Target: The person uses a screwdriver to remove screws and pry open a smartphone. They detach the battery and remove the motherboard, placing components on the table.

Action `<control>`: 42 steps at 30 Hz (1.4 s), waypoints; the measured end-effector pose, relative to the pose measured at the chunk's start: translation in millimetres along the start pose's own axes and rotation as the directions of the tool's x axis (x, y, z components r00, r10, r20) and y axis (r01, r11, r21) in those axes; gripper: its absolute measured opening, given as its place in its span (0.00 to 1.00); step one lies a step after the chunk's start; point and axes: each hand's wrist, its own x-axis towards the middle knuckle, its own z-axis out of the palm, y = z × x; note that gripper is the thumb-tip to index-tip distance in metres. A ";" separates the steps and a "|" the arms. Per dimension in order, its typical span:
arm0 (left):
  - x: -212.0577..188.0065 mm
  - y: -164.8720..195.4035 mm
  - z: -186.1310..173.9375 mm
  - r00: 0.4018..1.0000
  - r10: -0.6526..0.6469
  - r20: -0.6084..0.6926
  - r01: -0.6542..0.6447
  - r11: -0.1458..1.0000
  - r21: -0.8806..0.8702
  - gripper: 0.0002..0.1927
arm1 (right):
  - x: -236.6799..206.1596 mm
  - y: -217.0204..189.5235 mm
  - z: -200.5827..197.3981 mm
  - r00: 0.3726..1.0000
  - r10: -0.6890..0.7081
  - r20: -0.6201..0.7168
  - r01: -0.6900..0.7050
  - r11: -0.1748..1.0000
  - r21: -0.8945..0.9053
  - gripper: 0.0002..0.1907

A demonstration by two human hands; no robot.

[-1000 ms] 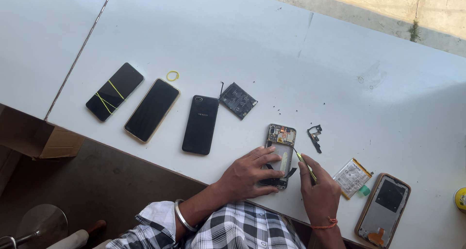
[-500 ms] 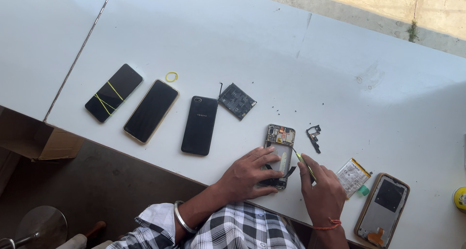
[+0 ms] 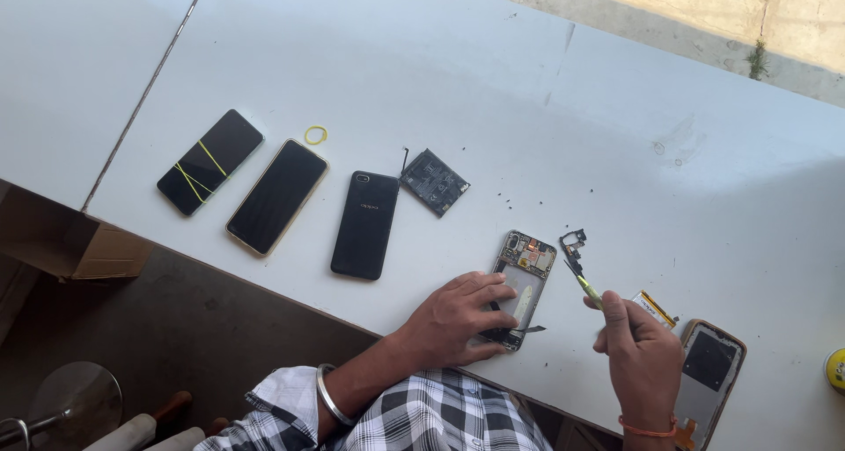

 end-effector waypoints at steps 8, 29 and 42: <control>-6.2 1.7 1.2 0.999 -0.021 -0.037 0.021 1.000 0.003 0.18 | -7.7 1.5 44.2 0.634 -0.737 -0.233 0.492 0.618 -0.614 0.12; -9.0 -3.1 5.6 1.000 -0.020 -0.020 0.020 0.999 0.027 0.17 | 68.0 -64.4 21.7 0.392 -0.568 0.724 0.900 0.076 -0.428 0.12; -9.4 -2.3 6.3 0.999 -0.024 -0.035 0.025 0.999 0.033 0.18 | 88.9 -68.6 26.4 0.362 -0.441 0.821 0.930 0.109 -0.352 0.15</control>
